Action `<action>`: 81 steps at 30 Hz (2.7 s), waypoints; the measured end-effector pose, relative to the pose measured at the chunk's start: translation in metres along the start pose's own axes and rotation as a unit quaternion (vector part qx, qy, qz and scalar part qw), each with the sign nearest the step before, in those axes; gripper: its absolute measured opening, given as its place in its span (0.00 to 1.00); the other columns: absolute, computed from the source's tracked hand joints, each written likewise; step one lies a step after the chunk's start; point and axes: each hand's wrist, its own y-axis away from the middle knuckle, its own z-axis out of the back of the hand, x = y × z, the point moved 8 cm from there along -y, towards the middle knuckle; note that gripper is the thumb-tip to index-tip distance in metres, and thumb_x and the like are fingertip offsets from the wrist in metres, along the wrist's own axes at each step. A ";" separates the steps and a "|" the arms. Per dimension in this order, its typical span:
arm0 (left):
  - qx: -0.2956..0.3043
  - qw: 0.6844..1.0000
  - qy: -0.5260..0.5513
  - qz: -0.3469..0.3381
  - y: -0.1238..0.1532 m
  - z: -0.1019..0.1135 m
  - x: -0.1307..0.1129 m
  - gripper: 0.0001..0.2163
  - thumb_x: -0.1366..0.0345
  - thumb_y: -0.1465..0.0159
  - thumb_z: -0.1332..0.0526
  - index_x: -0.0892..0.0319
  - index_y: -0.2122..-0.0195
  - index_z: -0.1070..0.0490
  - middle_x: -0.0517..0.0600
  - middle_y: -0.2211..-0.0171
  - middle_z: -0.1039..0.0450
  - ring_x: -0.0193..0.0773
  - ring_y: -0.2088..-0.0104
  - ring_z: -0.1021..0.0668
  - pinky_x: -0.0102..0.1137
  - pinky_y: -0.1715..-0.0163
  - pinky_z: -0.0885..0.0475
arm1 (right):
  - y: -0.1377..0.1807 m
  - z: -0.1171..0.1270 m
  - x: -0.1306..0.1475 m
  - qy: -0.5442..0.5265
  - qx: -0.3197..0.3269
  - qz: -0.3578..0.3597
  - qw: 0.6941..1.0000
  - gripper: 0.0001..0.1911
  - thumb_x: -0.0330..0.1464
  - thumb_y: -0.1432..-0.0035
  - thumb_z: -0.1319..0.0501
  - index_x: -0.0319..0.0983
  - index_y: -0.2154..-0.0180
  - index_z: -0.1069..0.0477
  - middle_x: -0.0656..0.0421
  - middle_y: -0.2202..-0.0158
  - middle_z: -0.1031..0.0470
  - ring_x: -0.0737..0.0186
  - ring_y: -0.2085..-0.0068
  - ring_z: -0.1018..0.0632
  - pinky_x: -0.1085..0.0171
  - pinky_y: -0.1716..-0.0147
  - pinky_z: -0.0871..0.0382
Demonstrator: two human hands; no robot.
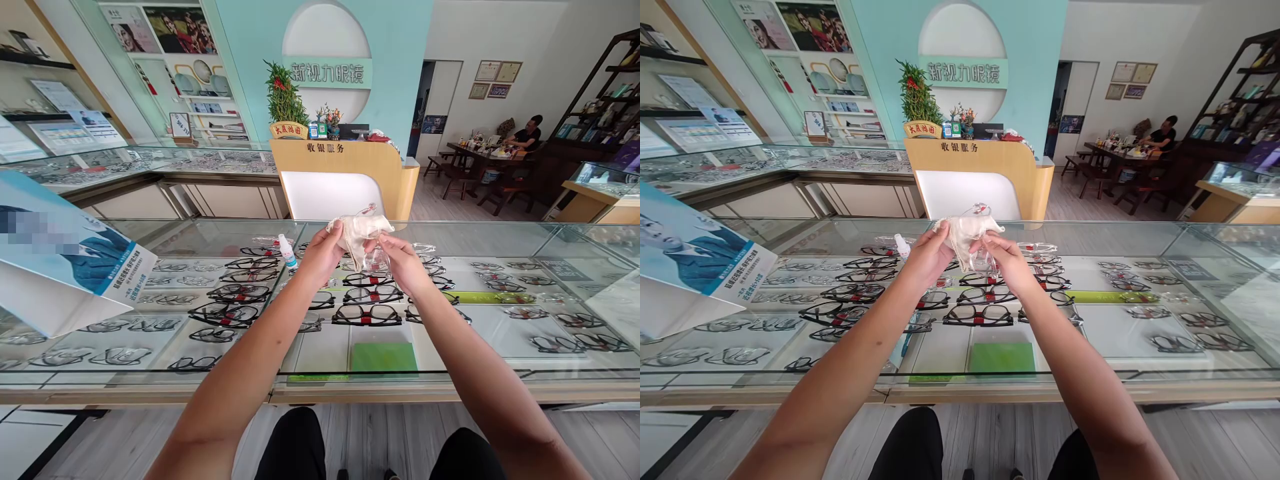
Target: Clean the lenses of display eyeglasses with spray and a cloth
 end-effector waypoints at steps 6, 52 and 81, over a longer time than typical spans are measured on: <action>0.039 0.998 -0.044 0.023 0.007 -0.008 0.002 0.29 0.36 0.43 0.18 0.58 0.61 0.17 0.53 0.61 0.14 0.47 0.54 0.14 0.39 0.52 0.19 | -0.001 0.016 0.017 0.024 -0.082 0.048 0.995 0.26 0.60 0.30 0.32 0.47 0.67 0.14 0.54 0.54 0.27 0.48 0.45 0.26 0.49 0.33 0.32; 0.094 0.975 -0.183 0.078 0.024 -0.027 0.019 0.33 0.29 0.46 0.22 0.59 0.70 0.21 0.45 0.74 0.26 0.36 0.69 0.28 0.33 0.62 0.33 | 0.003 -0.017 -0.005 -0.108 -0.009 -0.047 0.993 0.25 0.63 0.39 0.23 0.53 0.54 0.07 0.61 0.46 0.08 0.45 0.36 0.15 0.45 0.25 0.31; 0.109 0.980 -0.150 0.078 0.037 -0.039 0.027 0.33 0.43 0.44 0.16 0.59 0.46 0.18 0.52 0.56 0.15 0.41 0.58 0.18 0.33 0.55 0.24 | 0.002 -0.013 -0.018 -0.190 -0.058 -0.079 0.977 0.25 0.60 0.42 0.21 0.48 0.56 0.10 0.58 0.46 0.10 0.47 0.40 0.16 0.52 0.39 0.22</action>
